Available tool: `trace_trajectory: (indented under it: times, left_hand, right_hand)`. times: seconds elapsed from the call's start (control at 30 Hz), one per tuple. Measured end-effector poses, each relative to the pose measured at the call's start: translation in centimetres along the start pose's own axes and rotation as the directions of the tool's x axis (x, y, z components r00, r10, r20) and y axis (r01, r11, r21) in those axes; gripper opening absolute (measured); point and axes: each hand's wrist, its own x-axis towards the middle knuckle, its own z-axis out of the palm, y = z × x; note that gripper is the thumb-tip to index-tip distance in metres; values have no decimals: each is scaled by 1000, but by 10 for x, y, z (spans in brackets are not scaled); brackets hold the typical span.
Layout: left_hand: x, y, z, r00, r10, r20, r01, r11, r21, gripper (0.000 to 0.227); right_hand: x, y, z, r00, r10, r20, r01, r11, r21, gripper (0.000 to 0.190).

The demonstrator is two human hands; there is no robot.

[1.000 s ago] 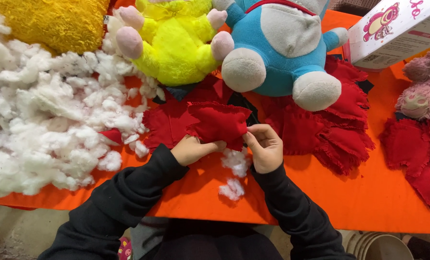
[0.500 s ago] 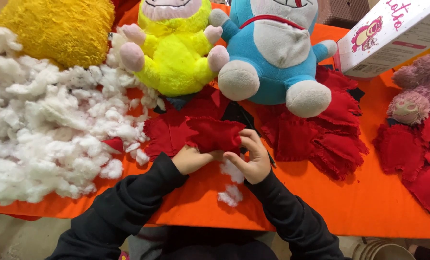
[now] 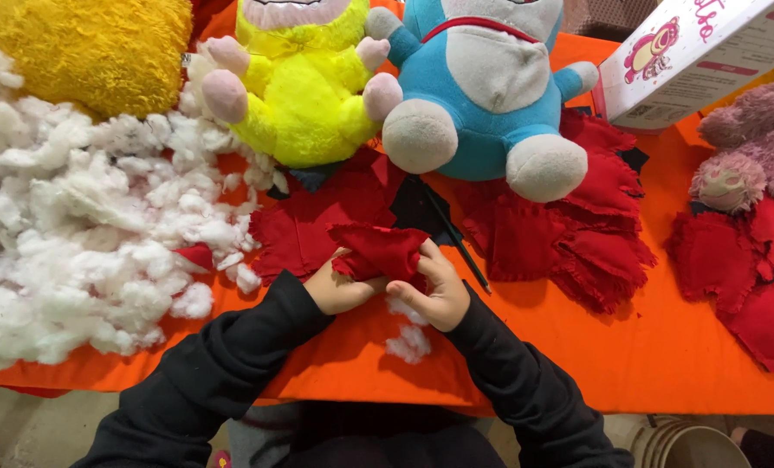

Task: The person stuffs a small red fabric component with white synthetic fiberfill on a workspace with other plush toys.

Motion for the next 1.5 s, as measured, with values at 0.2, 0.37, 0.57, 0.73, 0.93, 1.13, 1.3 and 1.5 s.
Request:
trace_trajectory:
  times: [0.2,0.37,0.57,0.73,0.93,1.13,1.3,1.5]
  left_hand:
    - [-2,5,-8,991,68,118,-80,992,99,37]
    - [26,-33,-18,983,181,39,-178,982,-58,53]
    - [33,-32,-21,974,215,-70,-224,960,-170,17]
    - [29,-33,-17,958,247,-145,-269,950,-157,8]
    - [27,-31,-15,968,232,-94,-247,944,-217,23]
    - [33,-38,-18,969,234,-83,-243,963,-121,19]
    - [32,-49,-32,967,138,213,-124,989,-79,13]
    - [40,-52,-27,994,58,97,-42,986,-161,21]
  right_hand:
    - [-8,2,-1,995,91,-40,-89,994,63,21]
    - [1,-1,-8,984,154,-92,-148,987,71,24]
    - [0,1,-7,943,294,-158,-284,955,83,17]
    - [-4,6,-7,905,319,-281,-308,948,86,22]
    - [1,-8,-5,850,381,-364,-318,922,222,40]
    - [-2,-1,-6,864,443,-238,-399,892,211,31]
    - [-7,-6,-17,887,421,-188,-399,905,145,29]
    - [4,-18,-19,918,376,-125,-377,926,15,12]
